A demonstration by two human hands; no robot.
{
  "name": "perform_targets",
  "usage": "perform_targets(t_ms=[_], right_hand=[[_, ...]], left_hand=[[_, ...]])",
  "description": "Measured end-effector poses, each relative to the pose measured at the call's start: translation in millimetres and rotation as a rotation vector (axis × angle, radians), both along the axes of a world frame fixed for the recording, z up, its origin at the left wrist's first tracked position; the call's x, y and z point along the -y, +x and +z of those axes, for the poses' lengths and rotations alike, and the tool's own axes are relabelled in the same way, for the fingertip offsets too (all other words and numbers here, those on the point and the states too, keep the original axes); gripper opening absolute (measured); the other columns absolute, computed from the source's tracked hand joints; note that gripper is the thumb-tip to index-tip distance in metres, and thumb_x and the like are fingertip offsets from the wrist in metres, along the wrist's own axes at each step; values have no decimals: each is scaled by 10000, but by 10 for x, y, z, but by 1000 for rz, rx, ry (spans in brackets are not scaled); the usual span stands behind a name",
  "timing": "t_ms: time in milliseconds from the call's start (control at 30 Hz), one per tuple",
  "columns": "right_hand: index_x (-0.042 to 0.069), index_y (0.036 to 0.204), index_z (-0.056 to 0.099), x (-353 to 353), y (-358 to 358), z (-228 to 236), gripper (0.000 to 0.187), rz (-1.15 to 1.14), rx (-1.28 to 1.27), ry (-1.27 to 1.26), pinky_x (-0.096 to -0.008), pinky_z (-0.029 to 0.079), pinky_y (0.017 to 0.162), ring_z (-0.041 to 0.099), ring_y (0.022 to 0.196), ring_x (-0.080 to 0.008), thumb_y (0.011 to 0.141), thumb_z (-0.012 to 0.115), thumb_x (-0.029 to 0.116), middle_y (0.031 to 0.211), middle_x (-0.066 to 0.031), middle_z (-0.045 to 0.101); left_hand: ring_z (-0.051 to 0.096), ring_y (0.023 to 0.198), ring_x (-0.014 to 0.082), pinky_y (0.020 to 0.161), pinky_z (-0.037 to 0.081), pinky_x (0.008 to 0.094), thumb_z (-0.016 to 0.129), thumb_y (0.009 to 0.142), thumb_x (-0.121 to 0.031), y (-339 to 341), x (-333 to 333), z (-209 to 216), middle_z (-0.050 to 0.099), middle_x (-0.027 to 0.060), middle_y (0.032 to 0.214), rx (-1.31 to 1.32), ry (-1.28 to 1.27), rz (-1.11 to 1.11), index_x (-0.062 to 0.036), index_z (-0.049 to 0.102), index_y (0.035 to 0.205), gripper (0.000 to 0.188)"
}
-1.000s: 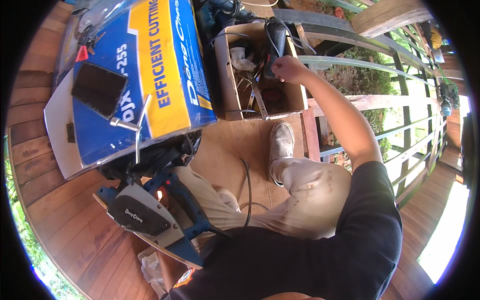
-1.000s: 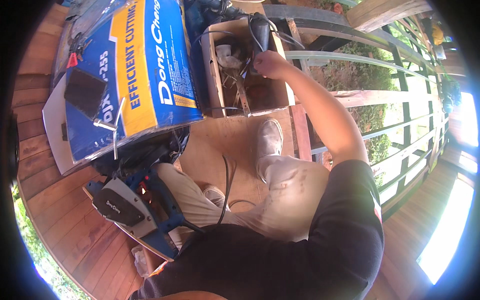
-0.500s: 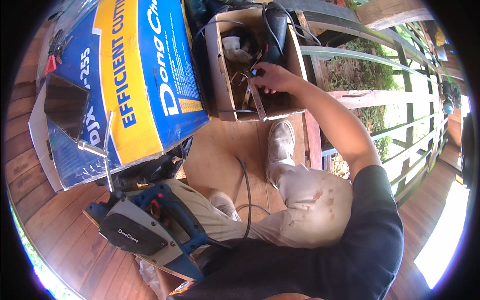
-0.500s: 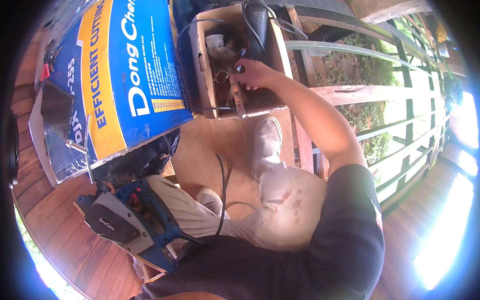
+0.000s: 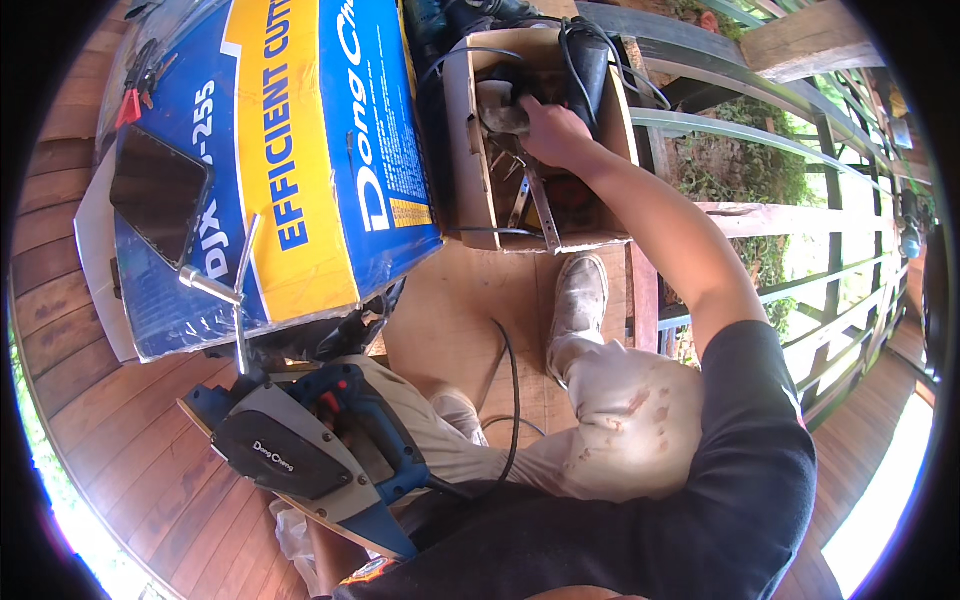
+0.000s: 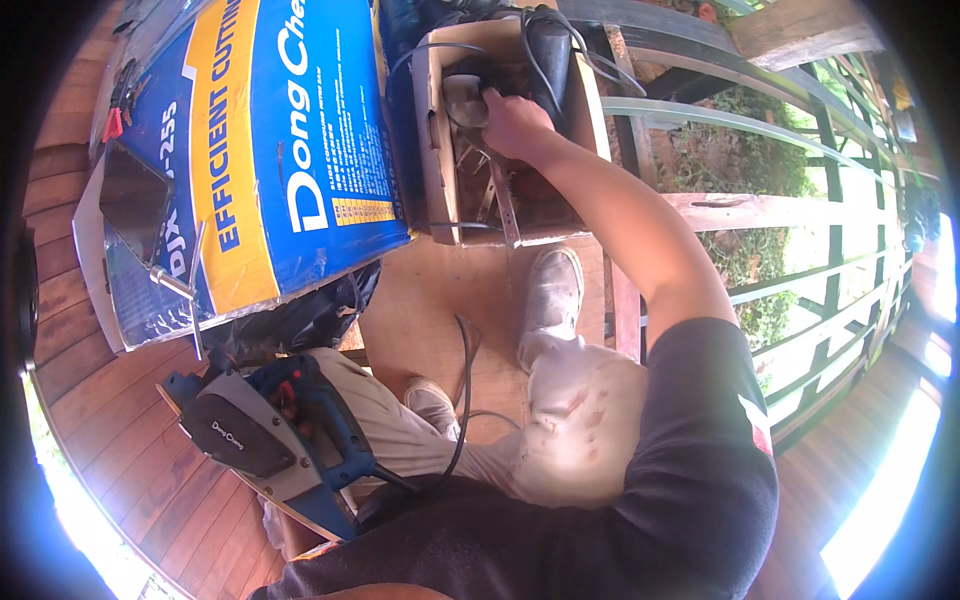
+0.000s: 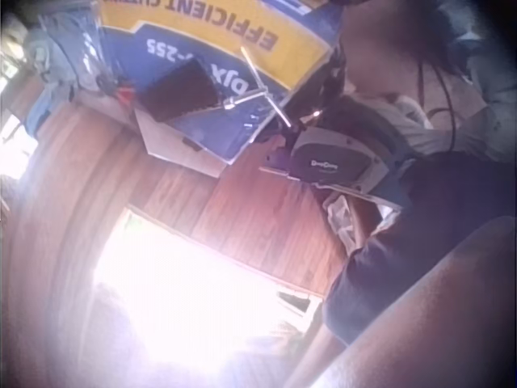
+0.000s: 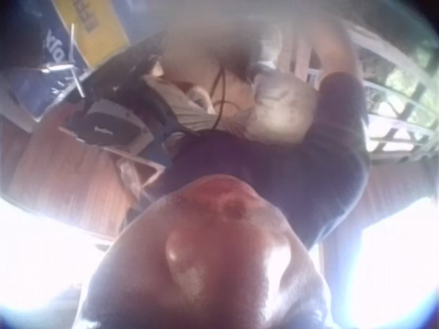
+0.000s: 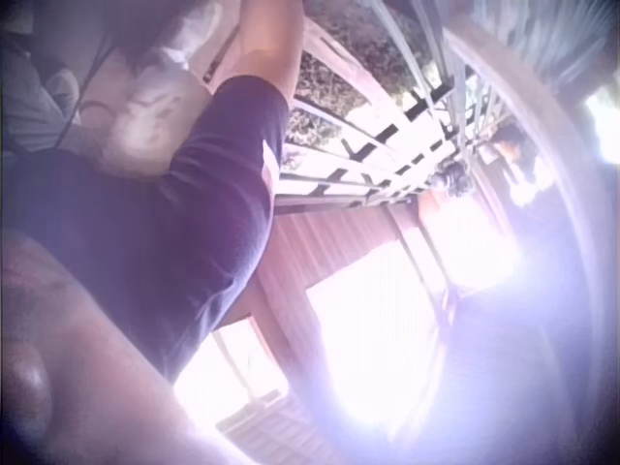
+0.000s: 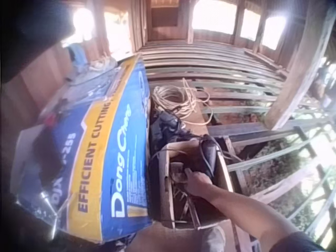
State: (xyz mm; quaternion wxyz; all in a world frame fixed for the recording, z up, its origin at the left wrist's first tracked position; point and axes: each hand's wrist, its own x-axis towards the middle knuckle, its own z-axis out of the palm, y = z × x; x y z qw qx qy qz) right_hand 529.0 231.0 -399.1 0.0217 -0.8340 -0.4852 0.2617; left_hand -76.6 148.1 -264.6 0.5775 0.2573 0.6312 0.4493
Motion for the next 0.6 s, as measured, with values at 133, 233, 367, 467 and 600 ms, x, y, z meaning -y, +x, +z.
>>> perform_targets(t_ms=[133,233,367,467,600], right_hand=[[118,1356,679,-305,89,-325,452,-10,2,9,-500,575,1012,713,1163,-425,909,643,168,1263,-229,731],[117,1234,760,-422,138,-152,366,-107,3,208,-480,587,992,725,1135,-410,901,634,205,1206,-242,745],[86,1191,754,-240,531,509,374,-346,-185,545,-445,610,889,774,960,-347,897,644,289,1030,-191,788],[29,1245,705,-4,885,714,396,-472,-383,623,-366,581,758,728,783,-226,921,718,255,899,-122,770],[9,1215,659,81,838,613,383,-486,-93,687,-393,588,735,746,753,-262,925,748,242,899,-131,765]], left_hand=[[629,1195,295,1035,536,465,629,931,-652,-15,-25,15,645,127,1342,-7,1,-10,-67,575,1427,769],[628,1196,295,1036,535,465,627,932,-654,-56,22,1,645,126,1343,-15,-3,8,-69,574,1429,769],[627,1198,295,1037,534,465,626,933,-656,-84,90,-15,643,124,1344,-17,-14,37,-71,573,1431,770],[626,1199,294,1038,533,466,624,933,-658,-83,62,-26,642,123,1345,-15,-11,26,-73,572,1433,771],[624,1201,294,1039,531,466,623,934,-660,-67,37,-49,641,122,1346,-9,-5,14,-75,570,1435,771]])
